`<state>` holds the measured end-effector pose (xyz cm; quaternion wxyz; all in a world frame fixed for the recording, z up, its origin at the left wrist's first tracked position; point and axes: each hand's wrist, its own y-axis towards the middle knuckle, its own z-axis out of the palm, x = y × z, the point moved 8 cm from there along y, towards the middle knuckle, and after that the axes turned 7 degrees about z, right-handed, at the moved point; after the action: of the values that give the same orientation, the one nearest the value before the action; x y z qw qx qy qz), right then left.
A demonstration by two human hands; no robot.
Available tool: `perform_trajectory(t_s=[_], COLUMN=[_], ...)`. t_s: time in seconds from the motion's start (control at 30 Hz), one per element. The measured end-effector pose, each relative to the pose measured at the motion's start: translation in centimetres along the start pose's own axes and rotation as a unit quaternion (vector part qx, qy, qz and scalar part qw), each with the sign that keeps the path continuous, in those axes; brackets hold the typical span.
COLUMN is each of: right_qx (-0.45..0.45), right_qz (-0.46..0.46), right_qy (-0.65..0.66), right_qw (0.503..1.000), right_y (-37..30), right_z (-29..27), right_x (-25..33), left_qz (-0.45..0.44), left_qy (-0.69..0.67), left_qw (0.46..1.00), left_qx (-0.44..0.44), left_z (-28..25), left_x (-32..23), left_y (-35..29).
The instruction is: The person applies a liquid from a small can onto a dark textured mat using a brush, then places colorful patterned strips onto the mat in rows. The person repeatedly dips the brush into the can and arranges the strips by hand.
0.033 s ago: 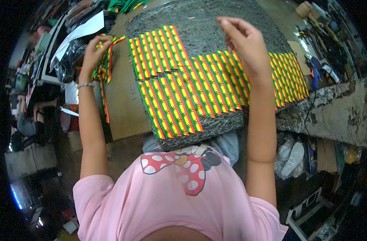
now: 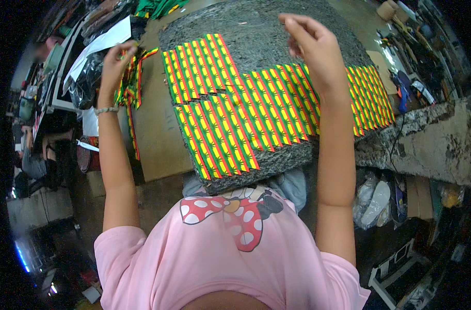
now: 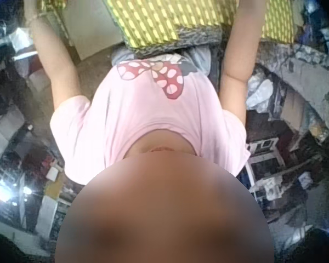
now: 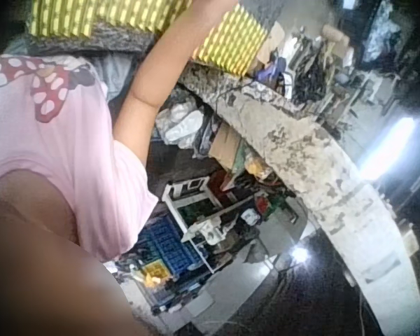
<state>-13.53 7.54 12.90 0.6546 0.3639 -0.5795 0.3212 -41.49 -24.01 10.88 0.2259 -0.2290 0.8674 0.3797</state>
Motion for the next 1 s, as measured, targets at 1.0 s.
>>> perform_trajectory(t_s=[1.0], right_qx=[-0.064], right_qz=[0.087], right_qy=[-0.255], right_qw=[0.961], right_y=[-2.9], right_z=[3.9], right_x=[-10.7], left_qz=[-0.008], left_qy=[0.003], left_qw=[0.979], left_qx=[0.203], left_z=[21.0], left_x=[-2.2], left_y=[7.2])
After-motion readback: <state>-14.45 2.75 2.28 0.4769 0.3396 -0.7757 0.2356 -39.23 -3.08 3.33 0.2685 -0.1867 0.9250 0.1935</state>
